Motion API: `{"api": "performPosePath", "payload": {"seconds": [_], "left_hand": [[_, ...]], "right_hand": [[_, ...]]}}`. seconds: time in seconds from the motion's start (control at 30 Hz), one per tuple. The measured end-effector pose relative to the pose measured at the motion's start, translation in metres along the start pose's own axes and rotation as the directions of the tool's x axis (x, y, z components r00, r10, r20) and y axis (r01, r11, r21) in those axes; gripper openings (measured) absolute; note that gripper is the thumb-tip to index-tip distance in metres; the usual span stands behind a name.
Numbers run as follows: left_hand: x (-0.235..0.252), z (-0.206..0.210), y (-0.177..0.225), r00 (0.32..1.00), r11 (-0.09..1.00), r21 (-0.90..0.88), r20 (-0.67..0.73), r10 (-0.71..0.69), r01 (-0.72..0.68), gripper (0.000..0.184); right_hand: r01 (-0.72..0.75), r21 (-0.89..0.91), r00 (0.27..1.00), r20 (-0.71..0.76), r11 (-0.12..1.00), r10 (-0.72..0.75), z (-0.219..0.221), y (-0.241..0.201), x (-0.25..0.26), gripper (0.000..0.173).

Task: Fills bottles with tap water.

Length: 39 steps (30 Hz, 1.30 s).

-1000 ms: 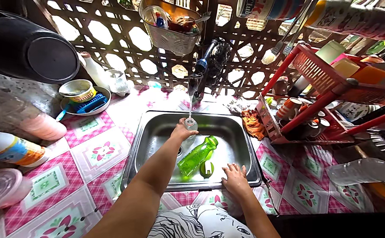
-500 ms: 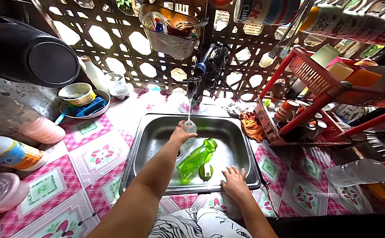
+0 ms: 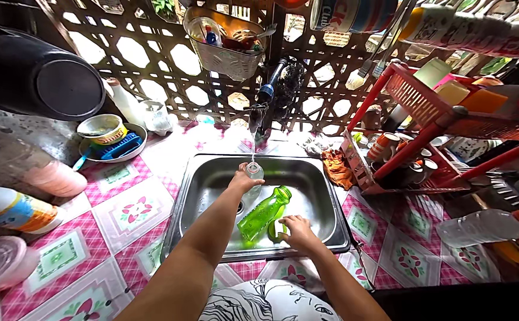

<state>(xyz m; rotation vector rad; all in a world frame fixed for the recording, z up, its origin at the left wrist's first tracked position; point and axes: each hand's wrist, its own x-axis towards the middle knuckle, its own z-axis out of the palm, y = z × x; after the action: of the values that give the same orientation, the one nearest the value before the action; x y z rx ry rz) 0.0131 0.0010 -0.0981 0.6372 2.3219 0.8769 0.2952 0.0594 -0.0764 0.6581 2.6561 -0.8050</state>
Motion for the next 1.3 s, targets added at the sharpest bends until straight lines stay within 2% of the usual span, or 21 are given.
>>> {"api": "performPosePath", "payload": {"seconds": [0.07, 0.13, 0.2, 0.33, 0.4, 0.5, 0.63, 0.7, 0.8, 0.87, 0.9, 0.93, 1.0, 1.07, 1.1, 1.13, 1.2, 1.3], "left_hand": [[-0.002, -0.002, 0.003, 1.000, 1.000, -0.010, 0.009, -0.009, 0.009, 0.117], [-0.003, -0.001, 0.003, 1.000, 0.999, -0.028, 0.018, -0.020, 0.021, 0.116], [-0.003, -0.001, 0.004, 0.999, 0.999, -0.025, 0.017, -0.031, 0.031, 0.115], [-0.004, -0.004, 0.010, 0.997, 0.997, 0.000, 0.022, -0.072, 0.072, 0.112], [-0.004, -0.005, 0.011, 0.997, 0.997, -0.011, 0.032, -0.076, 0.077, 0.112], [-0.002, -0.004, 0.011, 0.997, 0.997, -0.048, 0.035, -0.062, 0.064, 0.114], [-0.003, -0.001, 0.014, 0.997, 0.996, -0.052, 0.025, -0.078, 0.079, 0.116], [-0.005, -0.003, 0.014, 0.995, 0.995, -0.037, 0.042, -0.095, 0.097, 0.118], [-0.015, -0.017, 0.016, 0.991, 0.996, 0.010, 0.094, -0.093, 0.092, 0.126], [-0.016, -0.024, 0.005, 0.986, 0.994, 0.057, 0.132, -0.105, 0.098, 0.138], [-0.016, -0.027, -0.005, 0.981, 0.990, 0.074, 0.145, -0.126, 0.117, 0.138], [-0.014, -0.030, -0.017, 0.977, 0.985, 0.102, 0.149, -0.152, 0.137, 0.131], [-0.009, -0.030, -0.044, 0.971, 0.969, 0.203, 0.161, -0.175, 0.141, 0.096], [-0.008, -0.020, -0.066, 0.974, 0.942, 0.332, 0.194, -0.115, 0.045, 0.061], [-0.008, -0.011, -0.074, 0.976, 0.930, 0.366, 0.213, -0.049, -0.033, 0.051], [-0.008, 0.000, -0.081, 0.971, 0.916, 0.382, 0.236, 0.030, -0.121, 0.046], [-0.010, 0.021, -0.088, 0.945, 0.878, 0.398, 0.287, 0.157, -0.266, 0.046], [-0.017, 0.038, -0.084, 0.900, 0.792, 0.472, 0.381, 0.213, -0.387, 0.046]], "right_hand": [[0.109, 0.280, 0.991, 0.039, 0.954, -0.125, -0.010, -0.015, 0.028, 0.048], [0.124, 0.551, 0.986, 0.021, 0.825, -0.163, -0.018, -0.036, 0.053, 0.045], [0.133, 0.668, 0.983, 0.003, 0.732, -0.182, -0.025, -0.057, 0.077, 0.043], [0.150, 0.645, 0.985, -0.028, 0.750, -0.172, -0.029, -0.079, 0.105, 0.035], [0.135, 0.682, 0.988, -0.034, 0.719, -0.154, -0.024, -0.078, 0.110, 0.035], [0.067, 0.791, 0.995, -0.007, 0.609, -0.101, -0.010, -0.067, 0.118, 0.033], [-0.097, 0.881, 0.991, 0.045, 0.462, 0.123, 0.016, -0.067, 0.126, 0.034], [-0.136, 0.856, 0.981, 0.044, 0.498, 0.191, 0.023, -0.071, 0.123, 0.034], [-0.159, 0.797, 0.979, 0.050, 0.582, 0.199, 0.018, -0.067, 0.109, 0.034], [-0.161, 0.813, 0.980, 0.063, 0.560, 0.190, 0.017, -0.053, 0.095, 0.033], [-0.162, 0.843, 0.979, 0.073, 0.513, 0.188, 0.019, -0.043, 0.088, 0.031], [-0.161, 0.882, 0.978, 0.082, 0.442, 0.193, 0.023, -0.030, 0.083, 0.029], [-0.184, 0.952, 0.961, 0.122, 0.246, 0.246, 0.028, -0.008, 0.072, 0.027], [-0.181, 0.981, 0.937, 0.150, 0.072, 0.314, 0.027, 0.005, 0.060, 0.025], [-0.161, 0.987, 0.929, 0.146, 0.016, 0.341, 0.024, 0.010, 0.055, 0.024], [-0.138, 0.990, 0.925, 0.137, -0.022, 0.354, 0.022, 0.014, 0.053, 0.022], [-0.106, 0.993, 0.926, 0.120, -0.057, 0.358, 0.018, 0.018, 0.050, 0.021], [-0.082, 0.996, 0.935, 0.092, -0.046, 0.341, 0.015, 0.017, 0.051, 0.021]]}}
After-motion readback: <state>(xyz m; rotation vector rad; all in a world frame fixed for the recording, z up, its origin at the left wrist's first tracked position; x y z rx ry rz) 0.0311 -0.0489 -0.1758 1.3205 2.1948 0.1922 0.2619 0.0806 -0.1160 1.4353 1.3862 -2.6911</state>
